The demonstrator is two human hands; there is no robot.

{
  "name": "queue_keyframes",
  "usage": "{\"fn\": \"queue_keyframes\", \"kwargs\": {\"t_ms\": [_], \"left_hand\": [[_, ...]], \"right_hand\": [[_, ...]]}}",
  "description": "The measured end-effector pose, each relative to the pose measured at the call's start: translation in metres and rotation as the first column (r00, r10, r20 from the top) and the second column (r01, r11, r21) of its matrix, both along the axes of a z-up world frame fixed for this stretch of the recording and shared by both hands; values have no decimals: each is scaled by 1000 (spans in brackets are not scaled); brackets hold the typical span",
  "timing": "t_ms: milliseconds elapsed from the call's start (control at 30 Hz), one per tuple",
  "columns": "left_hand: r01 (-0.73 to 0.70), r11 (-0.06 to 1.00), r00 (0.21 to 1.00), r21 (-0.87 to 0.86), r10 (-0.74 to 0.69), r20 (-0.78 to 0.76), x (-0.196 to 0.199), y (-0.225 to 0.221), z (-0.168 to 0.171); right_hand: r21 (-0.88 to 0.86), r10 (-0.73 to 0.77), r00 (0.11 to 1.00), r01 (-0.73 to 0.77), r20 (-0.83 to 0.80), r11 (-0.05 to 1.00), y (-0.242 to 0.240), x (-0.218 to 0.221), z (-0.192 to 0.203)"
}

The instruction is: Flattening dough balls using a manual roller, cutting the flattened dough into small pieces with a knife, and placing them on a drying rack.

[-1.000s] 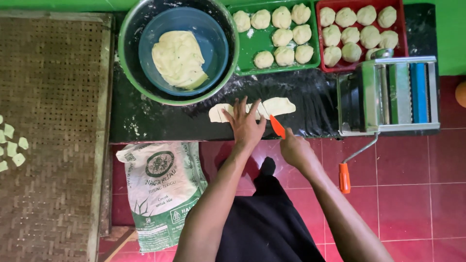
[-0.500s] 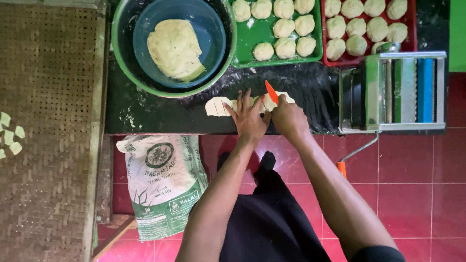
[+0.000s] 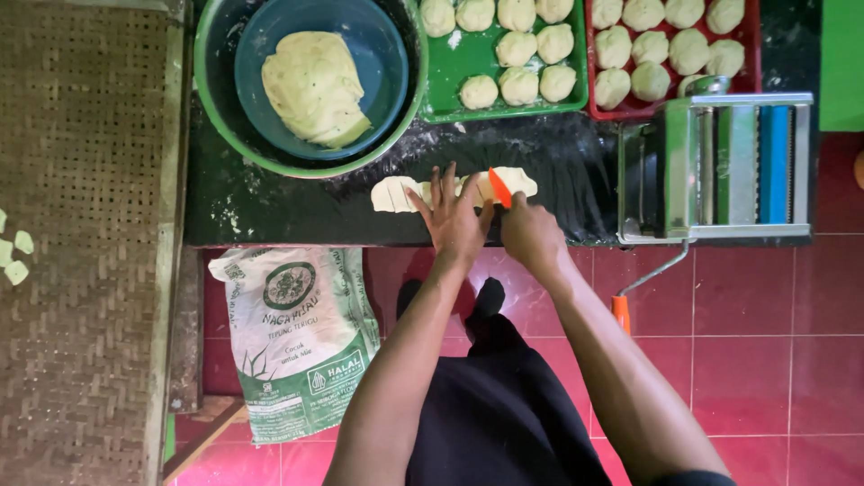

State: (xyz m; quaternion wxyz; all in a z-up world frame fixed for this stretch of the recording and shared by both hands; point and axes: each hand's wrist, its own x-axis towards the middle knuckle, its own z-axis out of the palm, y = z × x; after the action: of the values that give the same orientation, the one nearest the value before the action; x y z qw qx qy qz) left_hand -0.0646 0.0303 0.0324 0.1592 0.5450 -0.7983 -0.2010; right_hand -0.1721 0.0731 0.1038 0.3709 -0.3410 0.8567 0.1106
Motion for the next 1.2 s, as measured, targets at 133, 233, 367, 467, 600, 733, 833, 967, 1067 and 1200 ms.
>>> {"fn": "queue_keyframes", "kwargs": {"t_ms": [133, 233, 367, 467, 600, 733, 833, 967, 1067, 1200], "left_hand": [[-28, 998, 1000, -52, 28, -9, -3, 1, -10], [-20, 997, 998, -77, 16, -63, -3, 2, -11], [-46, 993, 984, -112, 26, -177, -6, 2, -18], [-66, 990, 976, -121, 39, -214, -10, 3, -19], [-7, 998, 994, -60, 1, -108, -16, 3, -8], [20, 999, 1000, 42, -19, -18, -22, 4, 2], [-13, 998, 1000, 54, 14, -9, -24, 4, -1], [-19, 1000, 1000, 19, 20, -18, -24, 5, 2], [-17, 1000, 1000, 8, 17, -14, -26, 5, -5], [-22, 1000, 1000, -22, 22, 3, -29, 5, -11]], "right_hand": [[-22, 33, 999, -33, 0, 999, 29, 6, 19], [-1, -1, 1000, 1, 24, 1000, 42, 13, 33], [19, -54, 997, 53, 57, 998, 53, 4, 21], [-9, -64, 996, 65, 57, 998, 44, 0, 45], [-97, -14, 1000, 14, 2, 995, 21, -9, 56], [-115, -48, 999, 49, 14, 992, -3, -22, 34], [-112, -54, 999, 54, 4, 992, -18, -22, 31], [-96, -39, 999, 39, 4, 995, -26, -20, 28], [-64, -36, 999, 35, 0, 997, -30, -17, 32], [-37, -49, 999, 50, 23, 998, -30, -17, 26]]}}
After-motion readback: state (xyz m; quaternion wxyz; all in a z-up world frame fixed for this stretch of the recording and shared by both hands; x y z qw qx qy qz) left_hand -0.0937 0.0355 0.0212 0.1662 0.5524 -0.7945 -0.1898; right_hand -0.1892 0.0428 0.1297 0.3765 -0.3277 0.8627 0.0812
